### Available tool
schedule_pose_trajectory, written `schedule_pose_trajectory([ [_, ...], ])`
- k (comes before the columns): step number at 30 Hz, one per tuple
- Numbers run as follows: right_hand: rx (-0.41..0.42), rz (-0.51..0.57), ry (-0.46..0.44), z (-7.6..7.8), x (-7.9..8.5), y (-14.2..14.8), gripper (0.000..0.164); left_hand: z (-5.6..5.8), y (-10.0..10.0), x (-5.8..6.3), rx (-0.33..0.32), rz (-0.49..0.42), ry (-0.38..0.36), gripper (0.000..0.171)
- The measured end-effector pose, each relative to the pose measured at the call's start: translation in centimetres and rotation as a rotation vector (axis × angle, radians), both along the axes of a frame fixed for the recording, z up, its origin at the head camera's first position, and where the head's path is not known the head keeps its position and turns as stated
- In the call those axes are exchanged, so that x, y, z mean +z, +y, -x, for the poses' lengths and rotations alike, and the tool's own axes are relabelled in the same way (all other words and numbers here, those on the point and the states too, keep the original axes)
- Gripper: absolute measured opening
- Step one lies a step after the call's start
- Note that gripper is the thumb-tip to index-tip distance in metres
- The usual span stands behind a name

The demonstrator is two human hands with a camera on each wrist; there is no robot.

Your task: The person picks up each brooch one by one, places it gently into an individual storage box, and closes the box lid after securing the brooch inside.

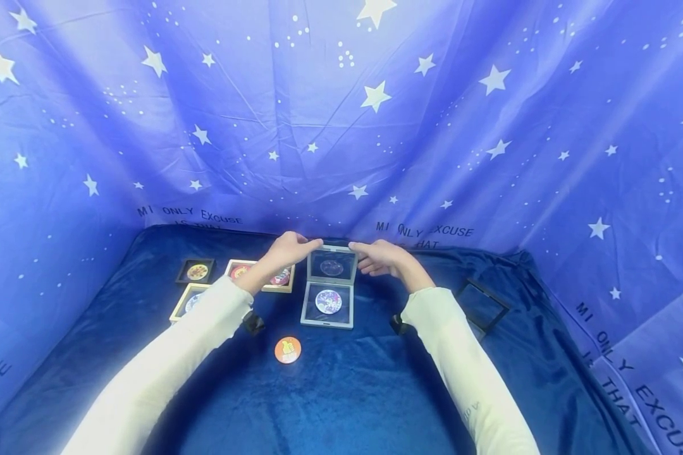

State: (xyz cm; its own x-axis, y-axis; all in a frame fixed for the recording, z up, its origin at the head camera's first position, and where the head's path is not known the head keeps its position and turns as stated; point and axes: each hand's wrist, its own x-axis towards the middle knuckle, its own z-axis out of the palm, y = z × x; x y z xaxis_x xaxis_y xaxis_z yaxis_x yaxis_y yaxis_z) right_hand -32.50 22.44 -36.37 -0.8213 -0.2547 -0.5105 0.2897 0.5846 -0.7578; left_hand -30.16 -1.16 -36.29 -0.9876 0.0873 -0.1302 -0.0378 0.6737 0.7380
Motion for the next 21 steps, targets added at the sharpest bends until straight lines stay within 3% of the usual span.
schedule_pose_trajectory([
  [5,0.012,-0.010,-0.032,0.2,-0.4,0.0,0.082,0.5,-0.3,-0.5,0.000,-0.048,-0.120,0.051],
  [10,0.031,-0.025,-0.049,0.5,-0.8,-0.1,0.087,0.6,-0.4,-0.7,0.017,-0.174,-0.217,0.058],
  [13,0.043,-0.030,-0.060,0.7,-1.1,-0.1,0.090,0.6,-0.4,-0.9,0.022,-0.225,-0.240,0.066],
  [18,0.063,-0.036,-0.088,0.7,-1.4,0.0,0.095,0.7,-0.5,-1.2,0.007,-0.267,-0.276,0.053],
  [21,0.077,-0.039,-0.105,0.6,-1.5,0.1,0.098,0.7,-0.5,-1.3,0.014,-0.241,-0.286,0.054],
])
